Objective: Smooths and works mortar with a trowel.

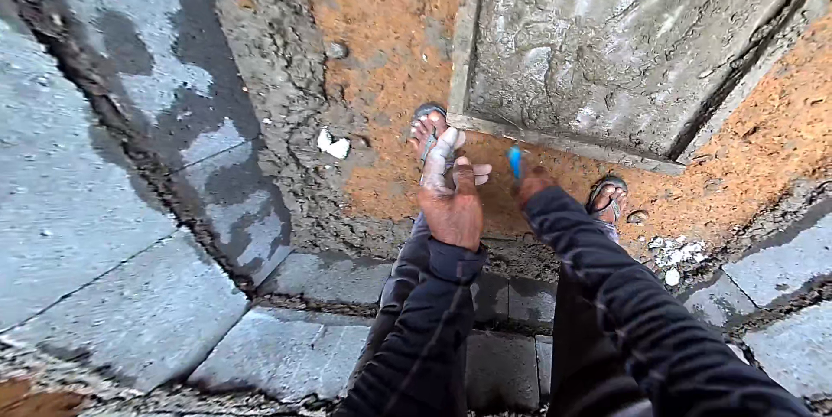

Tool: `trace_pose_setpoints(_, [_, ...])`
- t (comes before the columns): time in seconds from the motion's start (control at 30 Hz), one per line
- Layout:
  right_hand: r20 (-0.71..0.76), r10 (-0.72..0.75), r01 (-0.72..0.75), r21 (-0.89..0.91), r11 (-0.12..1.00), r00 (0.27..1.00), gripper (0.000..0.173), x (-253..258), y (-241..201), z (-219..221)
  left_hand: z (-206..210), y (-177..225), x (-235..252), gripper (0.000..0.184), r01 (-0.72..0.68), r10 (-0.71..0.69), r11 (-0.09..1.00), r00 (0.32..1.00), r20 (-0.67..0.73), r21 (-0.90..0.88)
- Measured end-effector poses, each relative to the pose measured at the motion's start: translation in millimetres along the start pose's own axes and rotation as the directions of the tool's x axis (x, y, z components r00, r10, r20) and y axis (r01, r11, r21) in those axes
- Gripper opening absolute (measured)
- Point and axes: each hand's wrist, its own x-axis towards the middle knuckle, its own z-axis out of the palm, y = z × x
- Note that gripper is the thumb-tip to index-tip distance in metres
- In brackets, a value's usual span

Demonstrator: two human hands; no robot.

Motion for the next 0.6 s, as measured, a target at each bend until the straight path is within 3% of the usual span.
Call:
trace_pose_setpoints(0.07, [0.281, 0.151, -0.149, -0.029, 0.988, 0.948, 0.073, -14, -55, -33, -9, -1, 1, 0.04, 0.016, -0.017, 1.0, 0.999, 0.033, 0.013])
trace_pose_setpoints(0.1, [0.107, 0.097, -0.104, 0.063, 0.993, 0.99, 0.077, -7, -53, -12, -11, -1, 2, 0.039, 0.02, -0.021, 1.0, 0.999, 0.05, 0.023])
trace_pose_setpoints(0.17, [0.053, 0.086, -0.088, 0.037, 0.995, 0.995, 0.085, 12, -25, 3, -11, -1, 1, 0.039, 0.042, -0.044, 0.999, 0.996, 0.072, 0.032])
trace_pose_setpoints(0.23, [0.092, 0.14, -0.137, -0.036, 0.99, 0.986, 0.083, 16, 21, -8, -9, 1, 3, 0.039, 0.048, -0.051, 0.998, 0.996, 0.071, 0.039])
trace_pose_setpoints(0.3, [0.035, 0.246, -0.245, -0.04, 0.969, 0.969, 0.071, 10, 85, -20, -9, 5, 1, 0.04, 0.053, -0.057, 0.997, 0.996, 0.072, 0.048])
trace_pose_setpoints(0.37, [-0.037, 0.287, -0.289, -0.149, 0.946, 0.957, 0.081, 7, 167, -35, -7, 5, 2, 0.041, 0.046, -0.05, 0.998, 0.995, 0.089, 0.049])
trace_pose_setpoints(0.47, [-0.082, 0.403, -0.411, -0.212, 0.887, 0.912, 0.078, -4, 269, -54, -3, 2, -1, 0.039, 0.041, -0.047, 0.997, 0.994, 0.101, 0.058])
trace_pose_setpoints(0.53, [-0.149, 0.414, -0.437, -0.198, 0.877, 0.898, 0.072, -12, 314, -57, 3, 3, -4, 0.039, 0.04, -0.047, 0.997, 0.994, 0.1, 0.068])
trace_pose_setpoints(0.6, [-0.188, 0.321, -0.356, -0.202, 0.912, 0.928, 0.066, -20, 325, -61, 10, 4, -7, 0.039, 0.038, -0.046, 0.996, 0.994, 0.102, 0.079])
